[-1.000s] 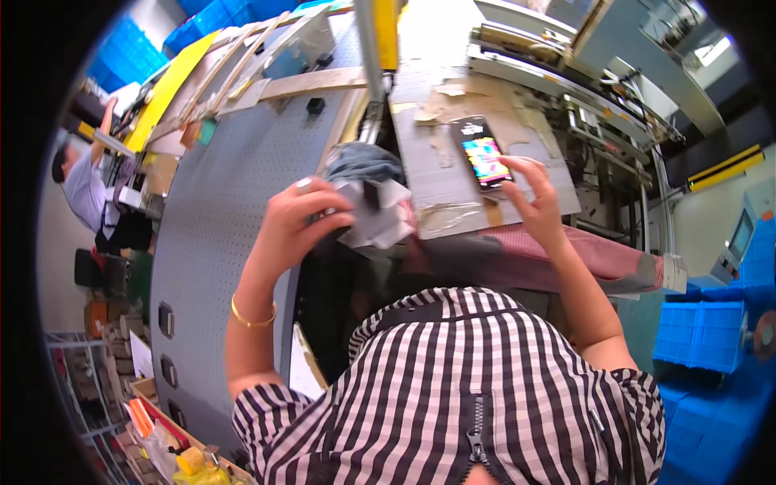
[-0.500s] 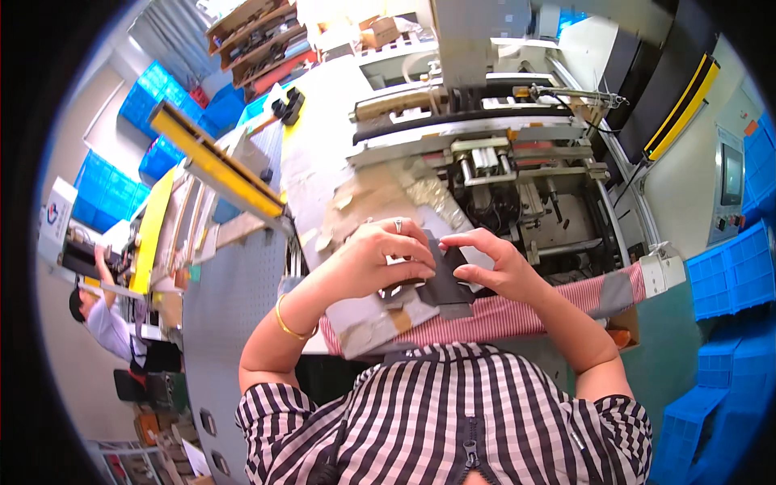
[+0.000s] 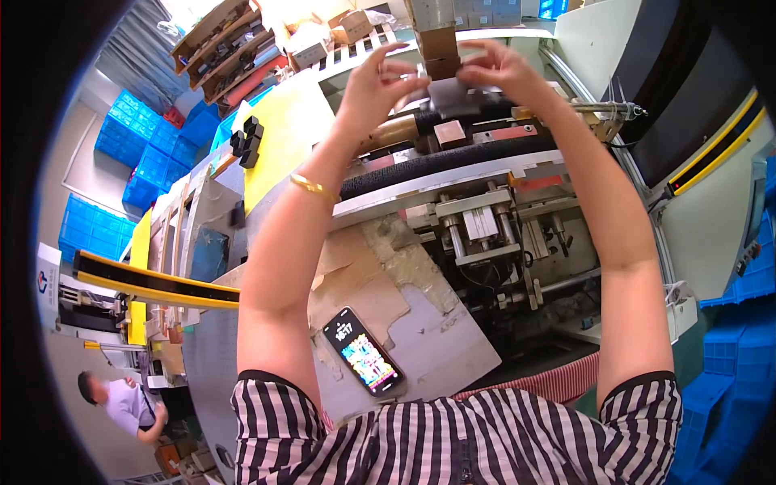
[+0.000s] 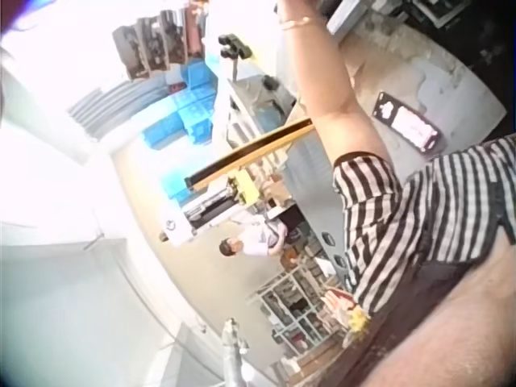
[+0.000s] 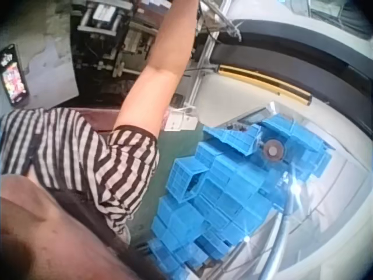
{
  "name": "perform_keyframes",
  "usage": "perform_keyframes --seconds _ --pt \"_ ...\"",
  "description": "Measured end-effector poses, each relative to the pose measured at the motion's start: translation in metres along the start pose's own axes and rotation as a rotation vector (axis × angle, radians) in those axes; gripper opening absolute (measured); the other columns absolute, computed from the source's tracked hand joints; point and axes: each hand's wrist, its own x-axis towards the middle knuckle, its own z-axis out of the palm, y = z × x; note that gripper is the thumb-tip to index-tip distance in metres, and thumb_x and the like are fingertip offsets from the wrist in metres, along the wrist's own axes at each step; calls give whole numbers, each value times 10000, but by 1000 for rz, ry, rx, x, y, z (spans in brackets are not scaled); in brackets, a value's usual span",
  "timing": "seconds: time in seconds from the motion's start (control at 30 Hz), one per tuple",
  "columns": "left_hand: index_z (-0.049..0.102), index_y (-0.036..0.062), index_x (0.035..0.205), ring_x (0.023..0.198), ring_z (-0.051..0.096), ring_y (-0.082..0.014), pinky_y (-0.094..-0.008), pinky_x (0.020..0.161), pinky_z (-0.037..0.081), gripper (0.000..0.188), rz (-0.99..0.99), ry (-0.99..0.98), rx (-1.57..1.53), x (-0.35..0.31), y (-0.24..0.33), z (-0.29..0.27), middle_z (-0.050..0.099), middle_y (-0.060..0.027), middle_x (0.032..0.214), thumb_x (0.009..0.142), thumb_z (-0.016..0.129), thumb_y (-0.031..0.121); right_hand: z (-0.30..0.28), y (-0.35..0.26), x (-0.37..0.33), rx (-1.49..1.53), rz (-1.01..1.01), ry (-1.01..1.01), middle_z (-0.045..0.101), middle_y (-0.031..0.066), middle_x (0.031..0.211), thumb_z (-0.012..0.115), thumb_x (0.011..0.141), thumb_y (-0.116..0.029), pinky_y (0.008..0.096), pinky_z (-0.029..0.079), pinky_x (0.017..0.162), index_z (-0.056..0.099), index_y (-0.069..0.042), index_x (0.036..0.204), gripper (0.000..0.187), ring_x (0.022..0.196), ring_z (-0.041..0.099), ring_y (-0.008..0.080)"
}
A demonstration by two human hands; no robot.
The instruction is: The worker is manually folding and feeding grey packaging components into a machine at a manufacturing workstation.
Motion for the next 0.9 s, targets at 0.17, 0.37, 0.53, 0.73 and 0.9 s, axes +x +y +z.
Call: perform_keyframes --seconds 0.17,0.37,0.53,0.73,0.9 --pt "467 120 1389 1013 618 -221 -358 884 485 805 225 73 392 30 4 -4 701 -81 1024 716 849 344 -19 -27 29 -345 -11 -70 669 119 1071 742 864 -240 301 514 858 422 -38 1388 646 952 640 169" --pt "539 108 1326 1106 584 -221 -399 942 464 603 227 201 386 -103 21 -25 636 -85 1228 801 788 272 88 -75 -86 373 -196 396 529 60 778 510 998 -202 322 435 727 522 -56 816 234 755 518 159" --pt "693 70 1105 944 623 -129 -288 805 491 291 -91 116 196 -326 16 -93 710 -49 1001 856 735 217 241 -109 -257 437 341 -79 458 14 600 505 990 -178 256 357 510 437 -51 608 408 547 432 98" --pt "702 10 992 780 643 -99 -257 725 513 189 -544 938 200 -642 -20 -193 711 -58 861 909 658 175 342 -176 -317 504 318 -473 465 38 542 477 1013 -298 271 316 470 426 -49 577 505 495 417 120" --pt "736 66 911 740 669 -168 -323 707 527 214 -1198 1705 394 -1031 -30 -178 718 -80 812 823 690 256 454 -201 -308 555 234 -812 481 55 517 423 1037 -293 263 314 461 417 -59 528 560 472 421 123"
